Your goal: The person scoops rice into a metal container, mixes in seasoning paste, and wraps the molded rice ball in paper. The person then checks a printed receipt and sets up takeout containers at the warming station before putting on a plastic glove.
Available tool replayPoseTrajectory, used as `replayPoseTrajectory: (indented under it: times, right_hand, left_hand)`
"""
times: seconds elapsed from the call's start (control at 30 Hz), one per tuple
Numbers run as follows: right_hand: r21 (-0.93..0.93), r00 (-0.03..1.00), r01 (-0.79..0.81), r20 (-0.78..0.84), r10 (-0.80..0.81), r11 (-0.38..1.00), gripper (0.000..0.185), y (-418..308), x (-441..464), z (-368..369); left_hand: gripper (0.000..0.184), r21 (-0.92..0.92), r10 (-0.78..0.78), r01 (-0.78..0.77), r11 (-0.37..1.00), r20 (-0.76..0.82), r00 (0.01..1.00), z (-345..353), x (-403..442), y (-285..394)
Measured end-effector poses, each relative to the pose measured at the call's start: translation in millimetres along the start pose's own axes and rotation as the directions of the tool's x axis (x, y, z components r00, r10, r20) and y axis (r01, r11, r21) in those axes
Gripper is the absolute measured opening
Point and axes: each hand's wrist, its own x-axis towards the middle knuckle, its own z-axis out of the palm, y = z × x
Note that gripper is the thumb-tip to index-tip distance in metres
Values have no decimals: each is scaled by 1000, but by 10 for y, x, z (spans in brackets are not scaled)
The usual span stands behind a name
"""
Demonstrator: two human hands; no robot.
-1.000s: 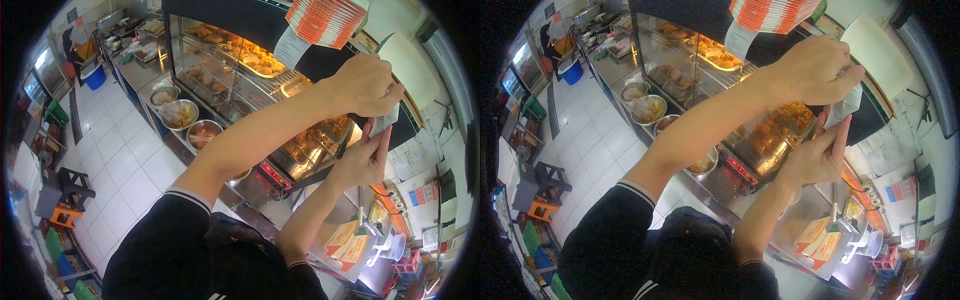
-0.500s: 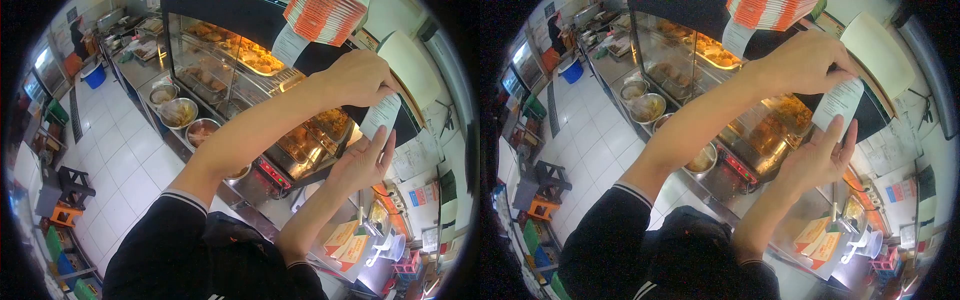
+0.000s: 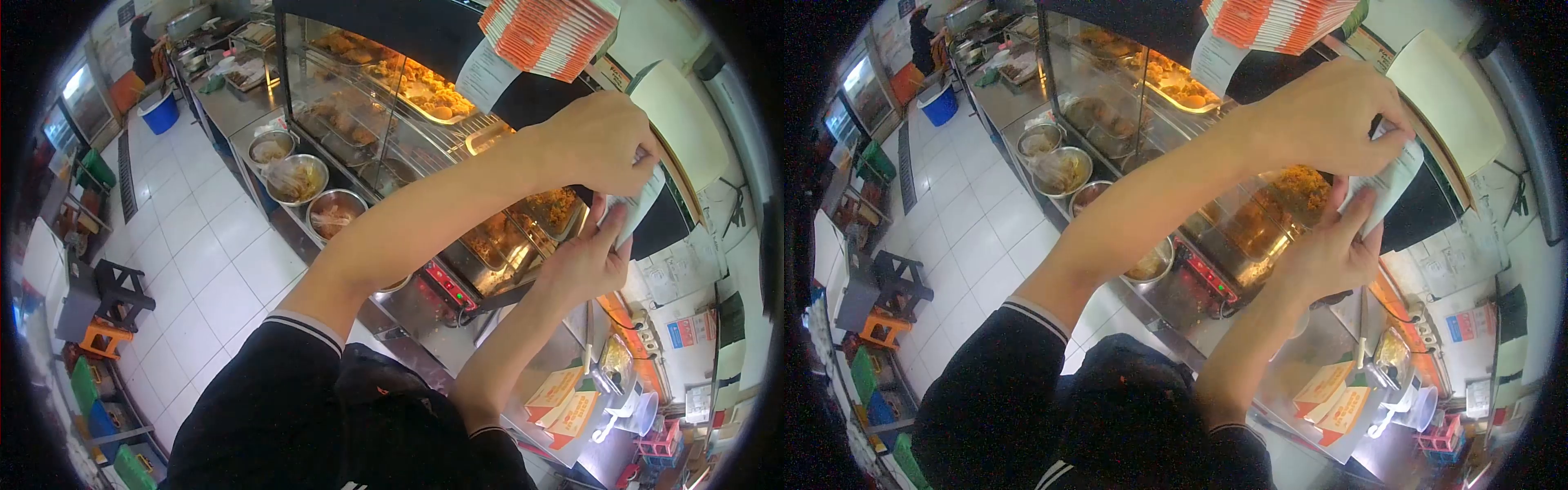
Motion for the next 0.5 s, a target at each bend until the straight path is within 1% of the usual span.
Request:
replayPoseTrajectory:
  times: [0.03, 0.07, 0.13, 0.2, 0.27, 0.3, 0.33, 0.4, 0.43, 0.47, 0.5]
  right_hand:
    - [-164, 996, 91, 14, -90, 982, 29, -28, -20, 15]
    - [-320, 983, 182, 44, -177, 930, 30, -50, -27, 37]
    - [-317, 983, 184, 53, -177, 930, 30, -25, -18, 24]
    - [-315, 983, 185, 61, -174, 931, 30, -26, 11, -37]
    - [-103, 995, -32, 95, 41, 994, 26, -64, 45, -151]
    - [-302, 997, 50, 73, -30, 952, 28, -54, 39, -164]
    - [-305, 997, 51, 72, -30, 951, 28, -45, 27, -157]
    - [-410, 981, 178, 8, -192, 895, 28, -52, -14, -96]
    - [-412, 981, 181, 7, -196, 893, 28, -62, -17, -94]
    - [-245, 994, 105, 33, -100, 964, 28, -77, -11, -102]
    - [-78, 997, 23, 71, -18, 997, 28, -105, 9, -128]
  left_hand:
    - [23, 0, 0, 0, 1000, -2, 1000, 5, -11, 19]
    - [24, 34, -1, 2, 999, -28, 1000, 11, -18, 32]
    - [24, 67, -3, 6, 998, -57, 998, 6, -18, 37]
    - [22, 43, -20, 21, 999, -28, 999, 4, -13, 25]
    - [22, 17, -27, 27, 999, -33, 999, 3, -13, 12]
    - [21, -15, -28, 28, 1000, -29, 999, 14, -16, 12]
    - [21, -18, -29, 29, 999, -29, 999, 22, -27, 8]
    - [22, 33, 4, -1, 999, -87, 996, 36, -34, 6]
    - [22, 29, 6, -4, 1000, -87, 996, 28, -29, -7]
    - [22, 39, 3, -1, 999, -47, 999, 0, -21, -13]
    - [22, 40, 5, -5, 999, -5, 1000, -2, -1, -15]
